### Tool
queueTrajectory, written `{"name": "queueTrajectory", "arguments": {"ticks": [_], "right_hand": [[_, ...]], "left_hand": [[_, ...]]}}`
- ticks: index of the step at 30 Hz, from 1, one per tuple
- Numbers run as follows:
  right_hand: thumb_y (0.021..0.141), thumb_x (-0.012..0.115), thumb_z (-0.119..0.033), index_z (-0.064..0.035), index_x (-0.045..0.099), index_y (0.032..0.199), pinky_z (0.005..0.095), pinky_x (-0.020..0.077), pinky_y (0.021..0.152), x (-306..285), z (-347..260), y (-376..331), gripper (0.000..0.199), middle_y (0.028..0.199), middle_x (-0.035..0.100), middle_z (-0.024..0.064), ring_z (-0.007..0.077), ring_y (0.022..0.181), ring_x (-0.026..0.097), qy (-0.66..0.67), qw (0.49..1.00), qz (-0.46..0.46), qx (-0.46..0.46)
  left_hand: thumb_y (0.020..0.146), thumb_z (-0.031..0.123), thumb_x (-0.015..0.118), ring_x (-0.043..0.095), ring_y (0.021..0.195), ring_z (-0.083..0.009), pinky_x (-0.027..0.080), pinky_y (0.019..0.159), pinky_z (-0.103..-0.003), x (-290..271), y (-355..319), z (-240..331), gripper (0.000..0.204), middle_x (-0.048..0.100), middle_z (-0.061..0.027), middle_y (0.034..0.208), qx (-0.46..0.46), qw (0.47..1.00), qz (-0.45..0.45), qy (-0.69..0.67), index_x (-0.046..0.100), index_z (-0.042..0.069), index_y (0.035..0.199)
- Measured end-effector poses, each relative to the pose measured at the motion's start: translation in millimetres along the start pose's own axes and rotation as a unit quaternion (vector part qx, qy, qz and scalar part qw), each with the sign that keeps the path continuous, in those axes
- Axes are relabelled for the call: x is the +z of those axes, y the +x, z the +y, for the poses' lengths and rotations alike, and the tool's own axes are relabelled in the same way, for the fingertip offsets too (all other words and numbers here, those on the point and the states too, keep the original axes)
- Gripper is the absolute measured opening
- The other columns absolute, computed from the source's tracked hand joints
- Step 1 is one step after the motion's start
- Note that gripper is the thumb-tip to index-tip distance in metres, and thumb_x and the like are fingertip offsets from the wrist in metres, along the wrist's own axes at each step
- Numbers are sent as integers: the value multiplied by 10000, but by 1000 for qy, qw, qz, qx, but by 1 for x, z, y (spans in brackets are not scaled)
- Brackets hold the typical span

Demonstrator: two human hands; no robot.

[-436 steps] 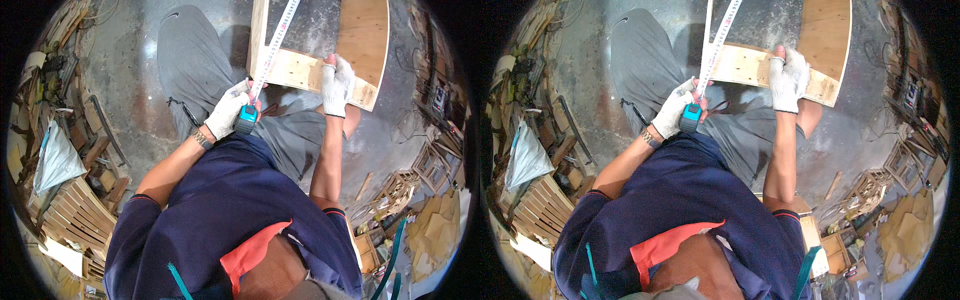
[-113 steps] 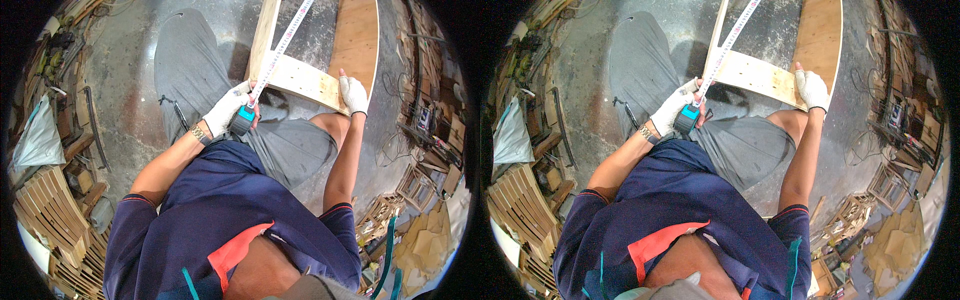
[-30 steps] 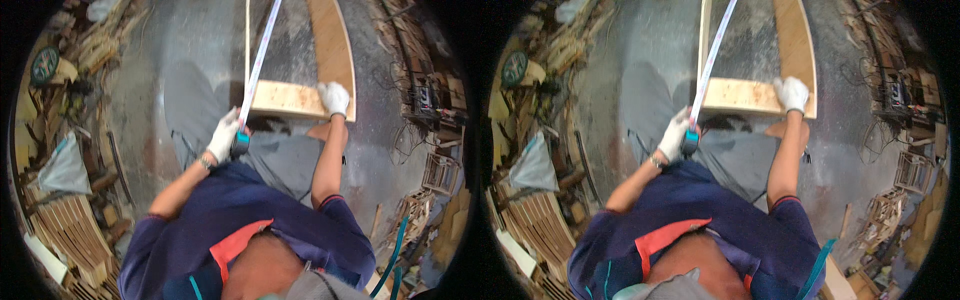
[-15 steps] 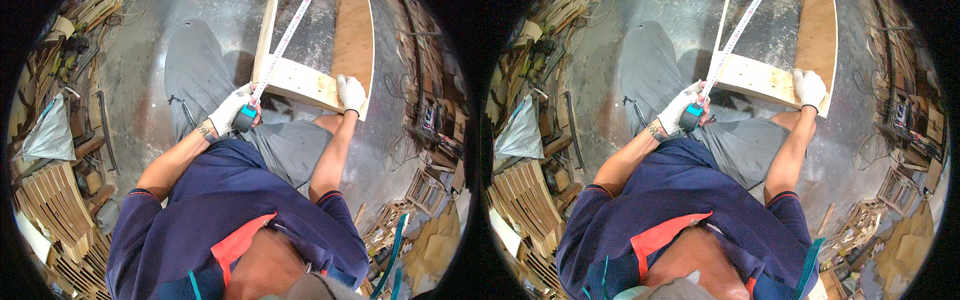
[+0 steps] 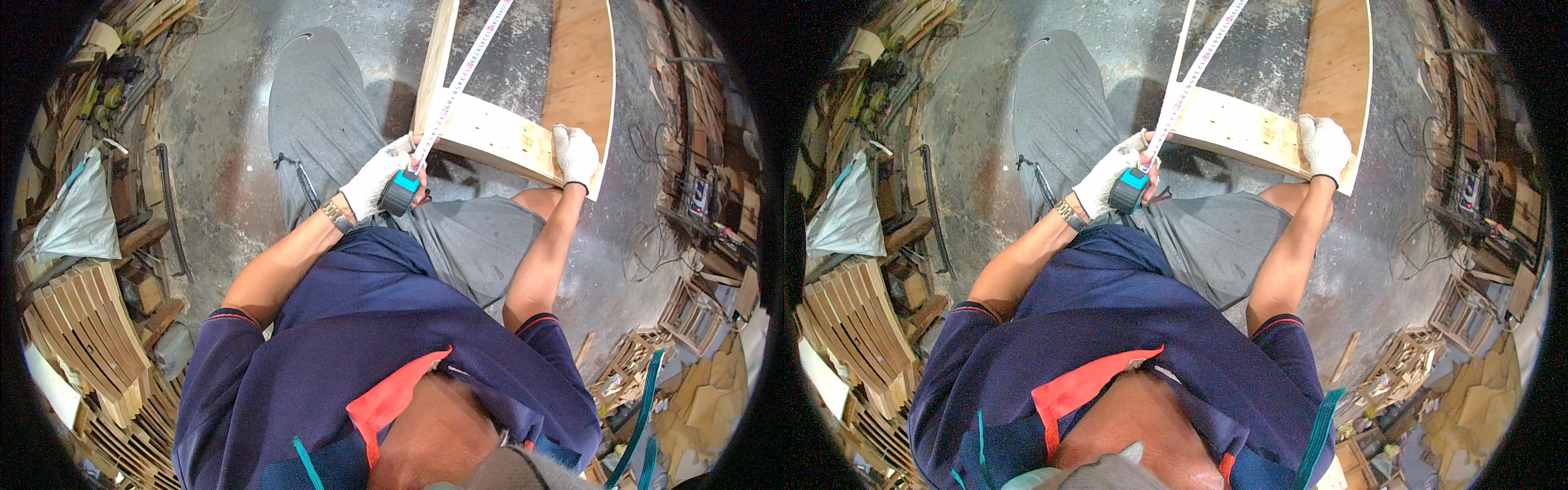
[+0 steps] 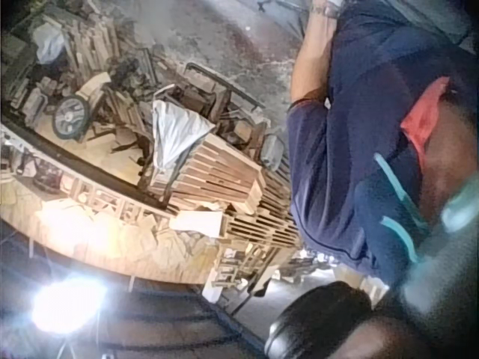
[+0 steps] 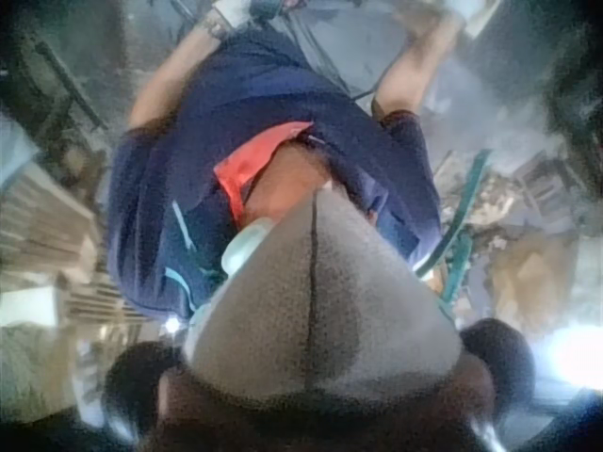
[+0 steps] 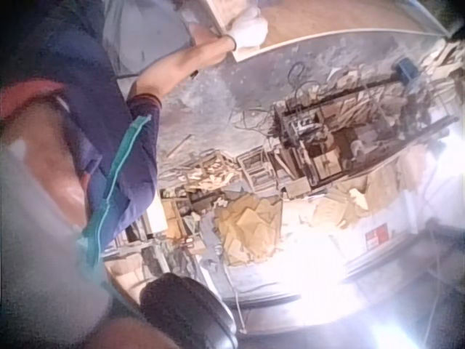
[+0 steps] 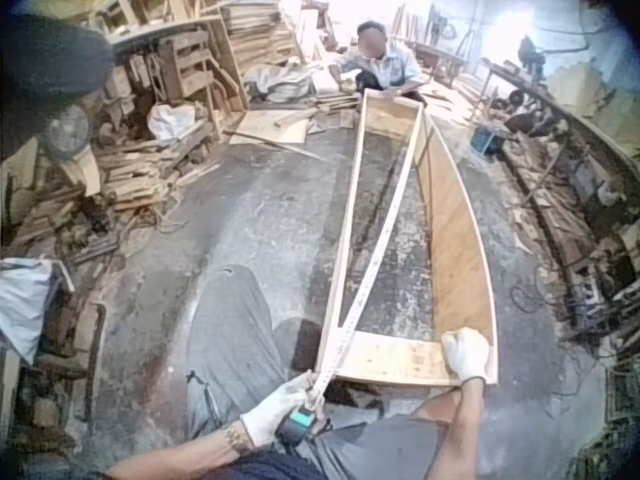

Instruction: The person uses a nail gun to fasten wooden planks into a frame, then measures the frame with a tape measure. The person sits on the floor during the task.

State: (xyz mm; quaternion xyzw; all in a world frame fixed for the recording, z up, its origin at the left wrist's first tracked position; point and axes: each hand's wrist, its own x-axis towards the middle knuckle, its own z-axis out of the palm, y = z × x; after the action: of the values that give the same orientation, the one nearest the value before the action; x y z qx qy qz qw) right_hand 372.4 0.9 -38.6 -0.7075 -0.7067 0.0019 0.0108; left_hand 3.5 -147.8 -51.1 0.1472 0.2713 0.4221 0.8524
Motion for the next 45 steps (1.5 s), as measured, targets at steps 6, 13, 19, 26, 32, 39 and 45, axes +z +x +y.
{"name": "queueTrajectory", "arguments": {"ticks": [6, 13, 19, 26, 32, 39, 45], "right_hand": [[961, 474, -496, -53, 775, 924, 472, 530, 844, -1, 0, 2, 536, 949, 727, 206, 392, 928, 699, -4, 1000, -21, 2], [957, 478, -504, -59, 778, 938, 470, 529, 845, 0, 1, 2, 537, 954, 726, 207, 391, 931, 699, -2, 1000, -16, 4], [947, 492, -499, -68, 783, 944, 463, 529, 853, -5, -4, -1, 520, 965, 727, 200, 387, 938, 701, 10, 1000, -12, 13], [940, 500, -506, -71, 783, 961, 458, 527, 863, -11, -8, 0, 519, 994, 728, 196, 379, 968, 698, 5, 999, -30, 25], [944, 485, -485, -68, 766, 1006, 456, 515, 898, -12, -9, -2, 506, 1030, 722, 196, 391, 1002, 685, 0, 999, -41, 28], [955, 468, -489, -52, 773, 959, 462, 522, 874, -10, -8, -1, 533, 998, 725, 201, 389, 968, 692, -1, 999, -33, 21], [956, 468, -481, -54, 774, 956, 464, 524, 876, -10, -7, -3, 525, 990, 725, 201, 390, 964, 692, -2, 1000, -15, 8]], "left_hand": [[951, 254, 683, 645, 581, -238, 528, 502, -334, 4, -2, 2, 490, 653, -93, 812, 8, 1000, 0, -9, 443, 106, 1352], [979, 232, 640, 641, 581, -232, 515, 505, -336, 2, -1, 1, 438, 647, -91, 816, 4, 1000, 10, 10, 444, 106, 1350], [990, 200, 613, 632, 563, -237, 507, 495, -346, 4, 0, 0, 417, 639, -87, 804, 8, 1000, 22, -6, 439, 94, 1353], [996, 188, 590, 632, 555, -247, 507, 481, -350, 4, 0, -1, 421, 635, -90, 799, -4, 998, 54, 14, 427, 89, 1370], [1001, 179, 574, 631, 548, -245, 511, 477, -347, 6, 0, 1, 401, 633, -89, 793, 1, 999, 51, 9, 433, 85, 1365], [996, 182, 581, 633, 552, -248, 511, 473, -347, 4, 2, 2, 396, 634, -90, 794, -7, 999, 42, -1, 437, 81, 1351], [984, 204, 606, 628, 550, -249, 508, 478, -349, 6, 2, 3, 417, 634, -91, 790, -2, 999, 32, 13, 431, 81, 1342]]}}
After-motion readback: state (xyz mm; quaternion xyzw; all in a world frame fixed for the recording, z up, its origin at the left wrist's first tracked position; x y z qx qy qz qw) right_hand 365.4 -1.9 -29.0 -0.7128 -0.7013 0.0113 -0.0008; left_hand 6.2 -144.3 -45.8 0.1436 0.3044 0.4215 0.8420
